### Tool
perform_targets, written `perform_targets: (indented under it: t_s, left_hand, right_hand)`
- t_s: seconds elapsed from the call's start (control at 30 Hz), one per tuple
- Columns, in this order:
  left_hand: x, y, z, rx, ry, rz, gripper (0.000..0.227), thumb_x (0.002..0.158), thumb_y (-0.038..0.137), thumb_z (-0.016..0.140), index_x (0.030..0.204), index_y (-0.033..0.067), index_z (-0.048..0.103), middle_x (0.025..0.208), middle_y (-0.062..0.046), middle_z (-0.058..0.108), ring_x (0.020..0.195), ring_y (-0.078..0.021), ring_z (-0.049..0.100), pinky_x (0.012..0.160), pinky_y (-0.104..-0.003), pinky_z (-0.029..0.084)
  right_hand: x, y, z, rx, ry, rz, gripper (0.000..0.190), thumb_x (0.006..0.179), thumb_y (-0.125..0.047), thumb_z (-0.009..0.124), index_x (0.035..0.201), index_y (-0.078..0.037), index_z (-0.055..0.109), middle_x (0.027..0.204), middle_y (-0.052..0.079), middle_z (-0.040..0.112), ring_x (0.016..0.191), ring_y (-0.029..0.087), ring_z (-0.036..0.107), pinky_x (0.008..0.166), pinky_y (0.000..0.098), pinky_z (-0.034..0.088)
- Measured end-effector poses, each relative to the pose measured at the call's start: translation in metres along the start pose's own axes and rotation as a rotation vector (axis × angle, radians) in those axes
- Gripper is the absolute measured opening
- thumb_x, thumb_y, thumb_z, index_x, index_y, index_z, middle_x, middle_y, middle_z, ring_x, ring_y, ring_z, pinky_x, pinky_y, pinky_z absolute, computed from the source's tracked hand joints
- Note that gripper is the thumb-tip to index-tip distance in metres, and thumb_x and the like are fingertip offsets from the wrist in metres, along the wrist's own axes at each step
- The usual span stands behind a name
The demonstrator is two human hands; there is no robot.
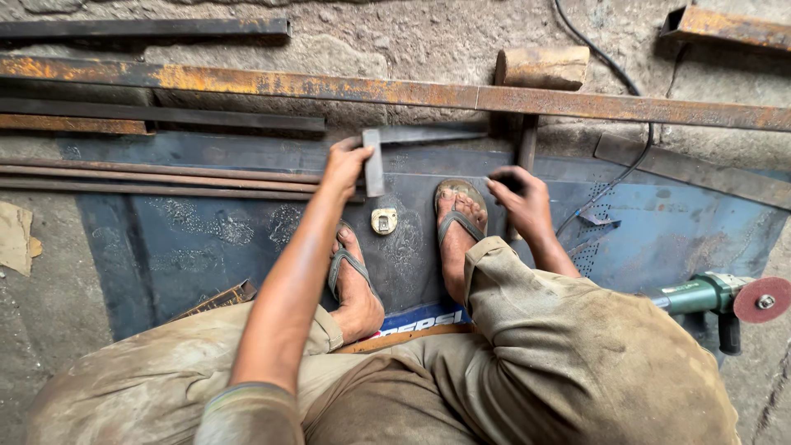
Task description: The person measures a long metal bar with a tape measure, marks it, and cuts it with an angle grinder. The person repeats the measuring and cutting process on the same bar to produce multiple pieces.
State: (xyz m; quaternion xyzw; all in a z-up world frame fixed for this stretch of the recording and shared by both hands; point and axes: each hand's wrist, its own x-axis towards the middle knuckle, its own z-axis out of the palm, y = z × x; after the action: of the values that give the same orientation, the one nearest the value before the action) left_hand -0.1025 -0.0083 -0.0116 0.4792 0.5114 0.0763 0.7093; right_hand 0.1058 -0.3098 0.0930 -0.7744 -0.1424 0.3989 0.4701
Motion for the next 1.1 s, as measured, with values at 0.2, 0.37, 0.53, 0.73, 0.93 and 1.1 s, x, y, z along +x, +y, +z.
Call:
perform_targets:
  t_s: [0.2,0.37,0.53,0.73,0.93,1.1]
  left_hand:
    - [-0.014,-0.003,0.042,1.187,0.206,0.283,0.018,0.092,0.009,0.073,0.109,0.0045,0.074,0.110,-0.022,0.069,0.096,-0.0343,0.073,0.081,-0.043,0.060]
    - [-0.030,0.018,0.031,1.199,0.167,0.334,0.022,0.087,0.015,0.078,0.107,0.0084,0.072,0.105,-0.016,0.067,0.088,-0.0338,0.071,0.074,-0.044,0.060]
    - [-0.020,0.079,-0.018,1.326,0.265,0.654,0.023,0.100,0.024,0.075,0.119,0.0149,0.067,0.119,-0.012,0.064,0.117,-0.0296,0.063,0.104,-0.046,0.052]
    - [0.029,0.151,-0.069,1.709,0.141,1.149,0.080,0.071,0.070,0.077,0.126,0.0132,0.064,0.124,-0.016,0.065,0.117,-0.0337,0.058,0.097,-0.050,0.046]
    - [0.064,0.148,-0.077,1.660,-0.134,1.003,0.066,0.076,0.065,0.085,0.112,0.0125,0.065,0.107,-0.010,0.069,0.102,-0.0314,0.064,0.091,-0.044,0.049]
    - [0.065,0.146,-0.080,1.757,-0.154,1.019,0.064,0.073,0.065,0.085,0.099,0.0128,0.059,0.091,-0.008,0.066,0.090,-0.0300,0.065,0.082,-0.043,0.048]
  right_hand:
    - [0.044,-0.009,0.046,-0.276,-0.112,-0.492,0.015,0.093,-0.008,0.077,0.107,-0.006,0.072,0.101,0.009,0.072,0.092,0.024,0.072,0.081,0.0348,0.058]
    - [0.088,-0.004,0.088,-0.378,-0.082,-0.619,0.017,0.094,-0.010,0.076,0.109,-0.007,0.068,0.103,0.013,0.067,0.092,0.034,0.070,0.080,0.0412,0.058]
    - [0.109,0.000,0.110,-0.630,-0.043,-0.489,0.018,0.097,-0.020,0.075,0.112,-0.011,0.069,0.106,0.016,0.066,0.092,0.039,0.068,0.078,0.0477,0.056]
    - [0.057,0.001,0.052,-0.572,0.259,-0.512,0.031,0.099,-0.020,0.072,0.128,-0.011,0.064,0.111,0.016,0.066,0.098,0.039,0.069,0.082,0.0453,0.057]
    - [0.001,0.030,-0.008,-0.927,0.366,-0.119,0.051,0.091,-0.044,0.075,0.114,-0.001,0.062,0.098,0.023,0.066,0.079,0.043,0.067,0.062,0.0512,0.054]
    - [0.014,0.058,-0.009,-0.899,0.284,-0.046,0.041,0.094,-0.041,0.072,0.094,-0.002,0.058,0.093,0.024,0.067,0.078,0.043,0.069,0.065,0.0516,0.056]
